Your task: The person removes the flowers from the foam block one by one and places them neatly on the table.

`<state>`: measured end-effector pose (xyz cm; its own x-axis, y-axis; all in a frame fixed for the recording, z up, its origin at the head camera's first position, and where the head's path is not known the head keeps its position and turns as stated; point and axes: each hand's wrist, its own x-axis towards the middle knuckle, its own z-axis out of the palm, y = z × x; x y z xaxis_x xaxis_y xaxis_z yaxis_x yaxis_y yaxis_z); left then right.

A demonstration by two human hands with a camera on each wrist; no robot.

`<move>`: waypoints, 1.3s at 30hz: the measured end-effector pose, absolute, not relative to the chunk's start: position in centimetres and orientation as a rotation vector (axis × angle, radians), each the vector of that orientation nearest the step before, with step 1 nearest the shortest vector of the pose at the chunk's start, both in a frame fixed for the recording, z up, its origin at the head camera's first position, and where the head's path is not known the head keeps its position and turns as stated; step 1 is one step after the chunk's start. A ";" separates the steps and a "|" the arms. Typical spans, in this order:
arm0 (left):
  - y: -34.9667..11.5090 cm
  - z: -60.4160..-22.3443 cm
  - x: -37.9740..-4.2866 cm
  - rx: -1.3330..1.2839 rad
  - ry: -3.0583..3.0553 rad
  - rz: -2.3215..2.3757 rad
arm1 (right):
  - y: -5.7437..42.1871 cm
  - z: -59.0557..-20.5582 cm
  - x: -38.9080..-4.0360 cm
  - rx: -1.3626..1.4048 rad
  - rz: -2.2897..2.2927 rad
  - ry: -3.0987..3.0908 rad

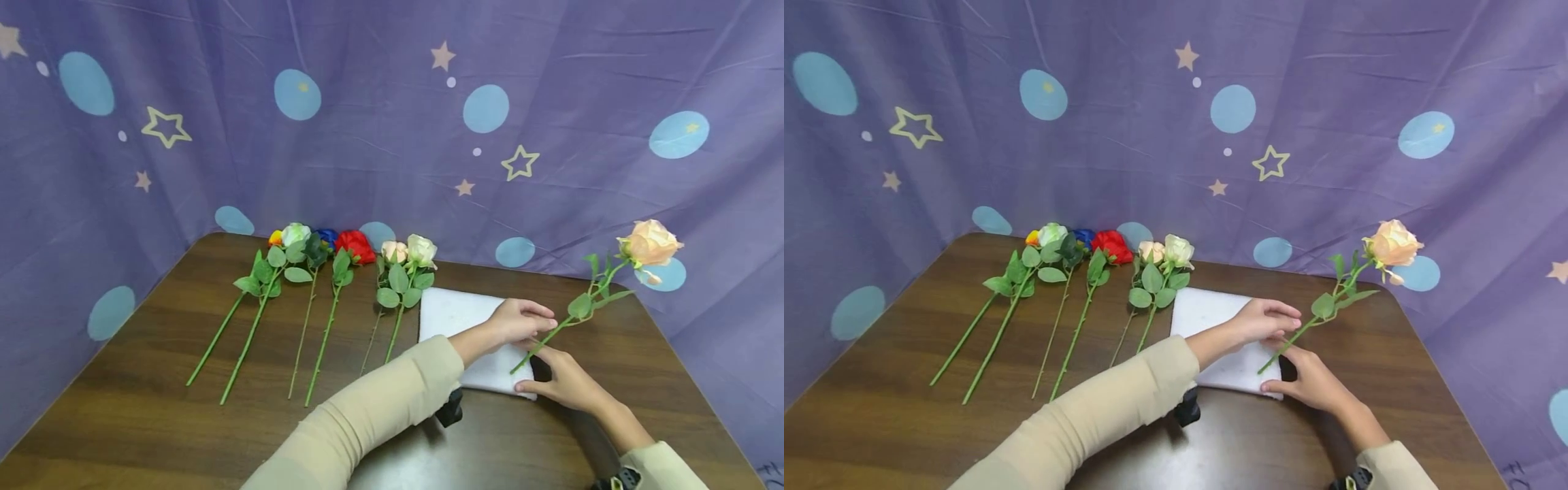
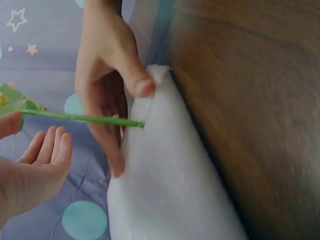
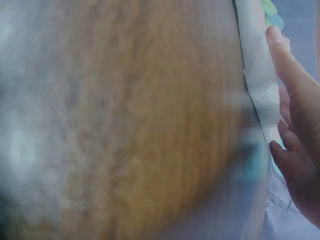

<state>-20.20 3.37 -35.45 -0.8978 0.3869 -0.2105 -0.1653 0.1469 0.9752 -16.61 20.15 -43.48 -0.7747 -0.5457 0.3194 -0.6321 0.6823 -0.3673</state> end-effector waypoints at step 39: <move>-0.6 -33.1 -18.3 0.939 2.240 1.808 | 19.9 -43.2 -16.3 0.902 0.641 -2.787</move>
<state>-18.29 -0.60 -33.14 -0.8018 0.5249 0.2857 0.3900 0.0974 0.9156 -16.31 19.87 -43.20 -0.8099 -0.5256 0.2604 -0.5865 0.7291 -0.3526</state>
